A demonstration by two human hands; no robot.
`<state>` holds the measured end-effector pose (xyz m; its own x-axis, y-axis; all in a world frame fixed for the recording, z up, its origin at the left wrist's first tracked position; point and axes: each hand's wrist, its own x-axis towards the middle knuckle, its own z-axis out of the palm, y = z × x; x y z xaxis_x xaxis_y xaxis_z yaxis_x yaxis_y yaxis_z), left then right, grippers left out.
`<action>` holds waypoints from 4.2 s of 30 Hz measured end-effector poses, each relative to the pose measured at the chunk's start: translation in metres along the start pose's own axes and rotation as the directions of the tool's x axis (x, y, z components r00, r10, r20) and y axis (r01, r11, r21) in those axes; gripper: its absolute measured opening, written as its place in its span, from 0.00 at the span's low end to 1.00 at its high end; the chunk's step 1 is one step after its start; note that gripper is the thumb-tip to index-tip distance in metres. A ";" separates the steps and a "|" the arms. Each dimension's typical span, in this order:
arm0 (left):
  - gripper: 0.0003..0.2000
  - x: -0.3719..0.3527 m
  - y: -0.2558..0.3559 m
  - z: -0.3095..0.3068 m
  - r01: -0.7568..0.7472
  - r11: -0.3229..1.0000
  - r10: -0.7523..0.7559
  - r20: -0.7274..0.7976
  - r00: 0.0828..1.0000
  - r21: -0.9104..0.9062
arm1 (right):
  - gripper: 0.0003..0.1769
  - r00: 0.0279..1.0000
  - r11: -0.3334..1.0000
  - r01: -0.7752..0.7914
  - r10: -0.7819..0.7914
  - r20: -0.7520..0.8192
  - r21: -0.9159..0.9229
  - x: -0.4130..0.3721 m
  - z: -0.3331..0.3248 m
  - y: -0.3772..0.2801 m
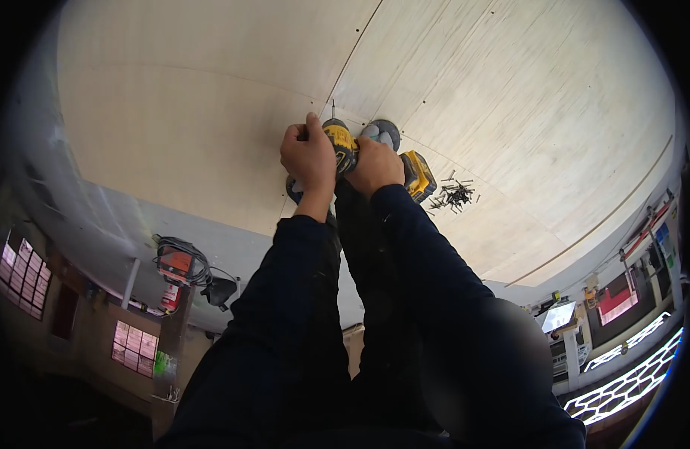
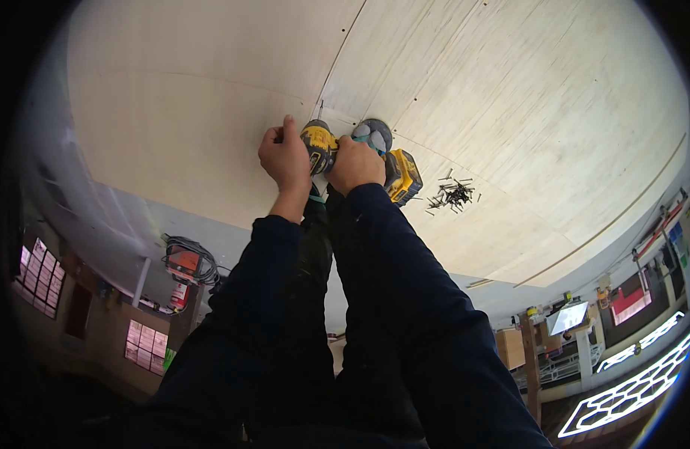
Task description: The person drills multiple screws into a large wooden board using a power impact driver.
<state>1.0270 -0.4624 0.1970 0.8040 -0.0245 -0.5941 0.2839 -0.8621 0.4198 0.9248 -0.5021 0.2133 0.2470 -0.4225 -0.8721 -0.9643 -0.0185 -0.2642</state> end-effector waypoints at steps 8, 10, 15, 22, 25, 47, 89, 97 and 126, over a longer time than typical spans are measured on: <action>0.18 -0.010 0.009 0.006 -0.164 0.975 0.183 -0.129 0.975 0.147 | 0.21 0.999 0.999 -0.015 0.017 0.047 -0.033 -0.001 -0.013 -0.002; 0.18 -0.009 0.009 0.008 -0.140 0.978 0.161 -0.129 0.979 0.157 | 0.22 0.997 0.999 -0.022 0.024 0.069 -0.026 0.003 -0.015 -0.001; 0.15 -0.005 0.002 0.010 -0.096 0.978 0.126 -0.161 0.979 0.186 | 0.22 0.999 0.992 0.033 -0.029 0.037 -0.122 0.008 -0.015 0.000; 0.14 0.005 -0.003 0.016 -0.049 0.978 0.079 -0.141 0.987 0.202 | 0.23 0.998 0.990 0.054 -0.050 0.035 -0.131 0.025 -0.006 0.007; 0.14 0.012 -0.003 0.019 -0.038 0.976 0.075 -0.164 0.984 0.215 | 0.22 0.997 0.983 0.067 -0.062 0.038 -0.168 0.033 -0.009 0.003; 0.15 0.032 -0.048 0.036 -0.073 0.994 0.086 -0.163 0.983 0.083 | 0.15 0.986 0.957 0.164 -0.158 0.044 -0.241 0.050 0.009 0.016; 0.11 -0.043 0.044 -0.175 0.242 0.900 -0.413 0.885 0.215 0.362 | 0.28 0.946 0.391 0.292 0.014 -0.323 0.873 -0.183 0.003 -0.052; 0.12 -0.039 0.073 -0.183 -0.093 0.902 -0.377 0.874 0.305 0.422 | 0.27 0.891 0.451 0.334 0.136 -0.434 0.827 -0.192 0.017 -0.073; 0.09 -0.022 0.138 -0.192 -0.250 0.913 -0.375 0.906 -0.199 0.323 | 0.20 0.867 0.300 0.476 0.001 -0.499 0.827 -0.217 -0.024 -0.064</action>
<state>1.1490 -0.4834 0.3997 -0.7392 -0.1304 -0.6607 -0.1109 -0.9441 0.3104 0.9310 -0.4306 0.4295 0.1657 -0.8182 -0.5505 -0.0930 0.5428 -0.8347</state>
